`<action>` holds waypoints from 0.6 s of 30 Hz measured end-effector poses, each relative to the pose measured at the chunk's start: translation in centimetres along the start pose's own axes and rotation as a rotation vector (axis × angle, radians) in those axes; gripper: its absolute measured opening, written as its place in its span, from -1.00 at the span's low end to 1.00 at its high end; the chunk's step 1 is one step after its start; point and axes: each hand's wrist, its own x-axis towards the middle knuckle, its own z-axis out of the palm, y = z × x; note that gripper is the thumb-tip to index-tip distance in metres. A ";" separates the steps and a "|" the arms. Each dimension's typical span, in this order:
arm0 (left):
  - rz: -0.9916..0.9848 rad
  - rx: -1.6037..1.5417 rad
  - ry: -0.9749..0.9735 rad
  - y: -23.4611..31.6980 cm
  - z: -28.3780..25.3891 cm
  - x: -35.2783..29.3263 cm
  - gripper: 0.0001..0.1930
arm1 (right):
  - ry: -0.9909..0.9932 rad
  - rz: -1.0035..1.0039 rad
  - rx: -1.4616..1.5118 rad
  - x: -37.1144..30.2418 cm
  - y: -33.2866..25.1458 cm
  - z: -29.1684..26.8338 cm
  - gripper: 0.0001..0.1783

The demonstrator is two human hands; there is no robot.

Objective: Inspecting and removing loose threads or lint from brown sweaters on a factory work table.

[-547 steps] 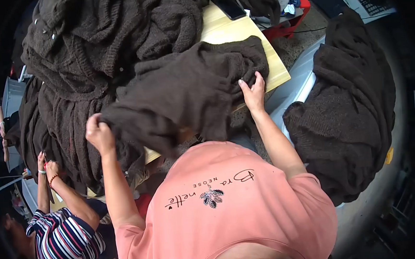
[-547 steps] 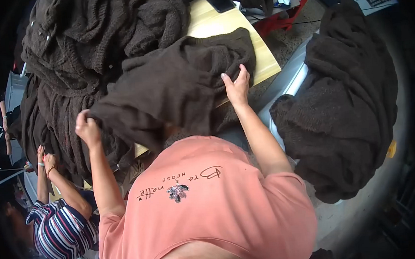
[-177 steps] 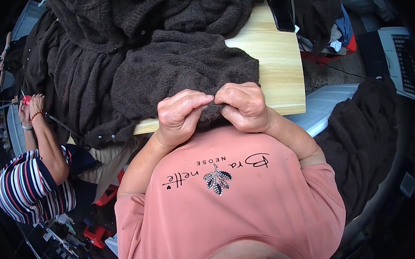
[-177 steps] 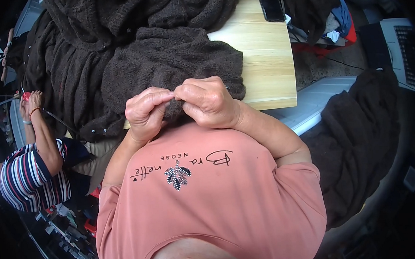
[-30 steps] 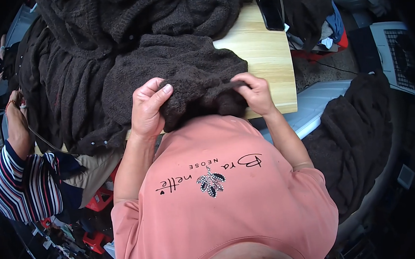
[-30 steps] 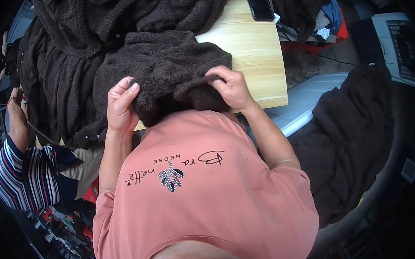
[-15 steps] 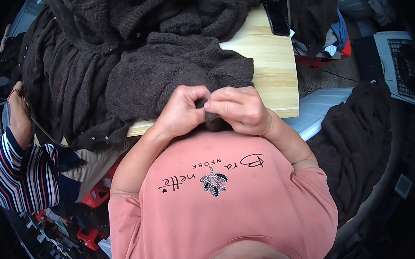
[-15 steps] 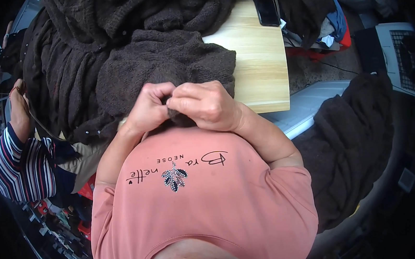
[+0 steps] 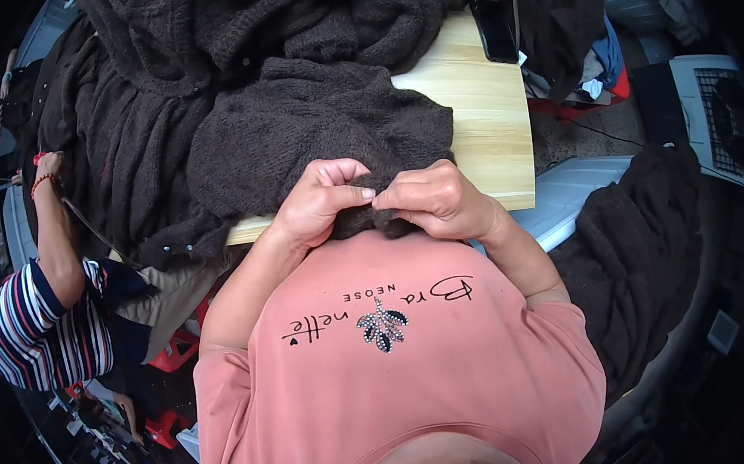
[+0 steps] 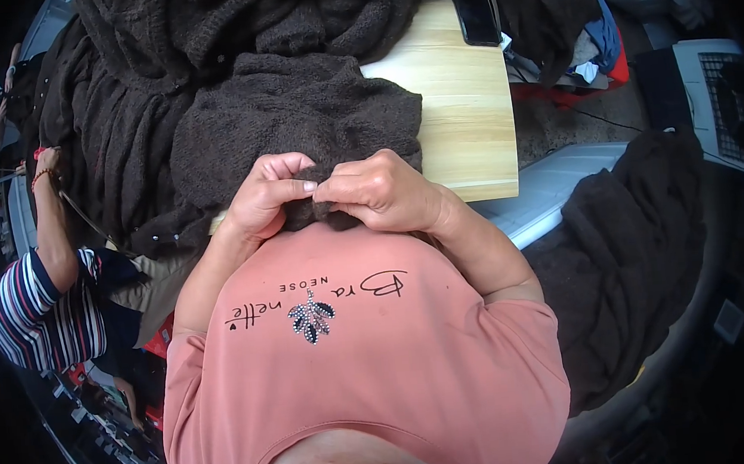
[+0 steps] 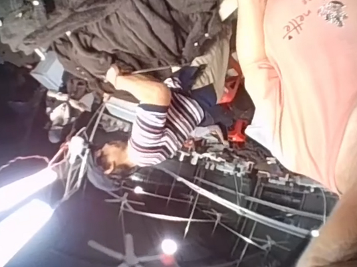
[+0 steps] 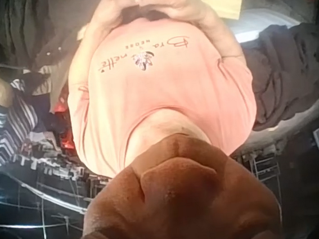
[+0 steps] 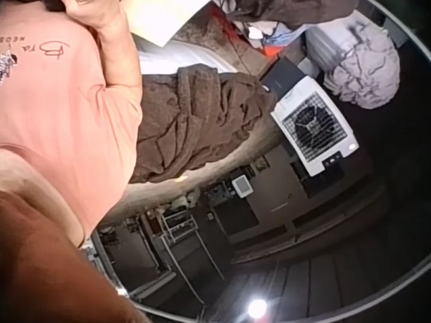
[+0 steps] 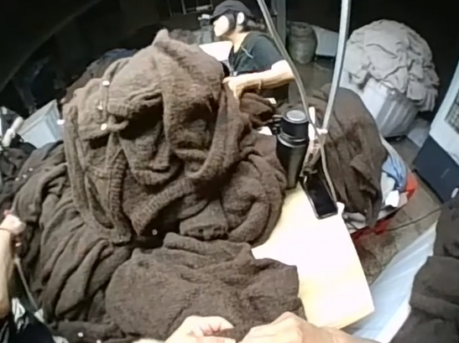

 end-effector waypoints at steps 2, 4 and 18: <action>0.008 0.008 0.037 0.3 0.2 0.0 -0.98 | -0.046 0.016 -0.081 0.1 0.0 0.2 -0.79; 0.020 0.027 0.043 0.3 0.3 -0.1 -0.98 | 0.154 -0.049 -0.094 0.4 -0.3 0.7 -0.84; 0.096 -0.052 0.022 -0.6 -0.3 0.3 -0.93 | 0.256 -0.295 -0.330 0.1 1.3 1.4 -0.84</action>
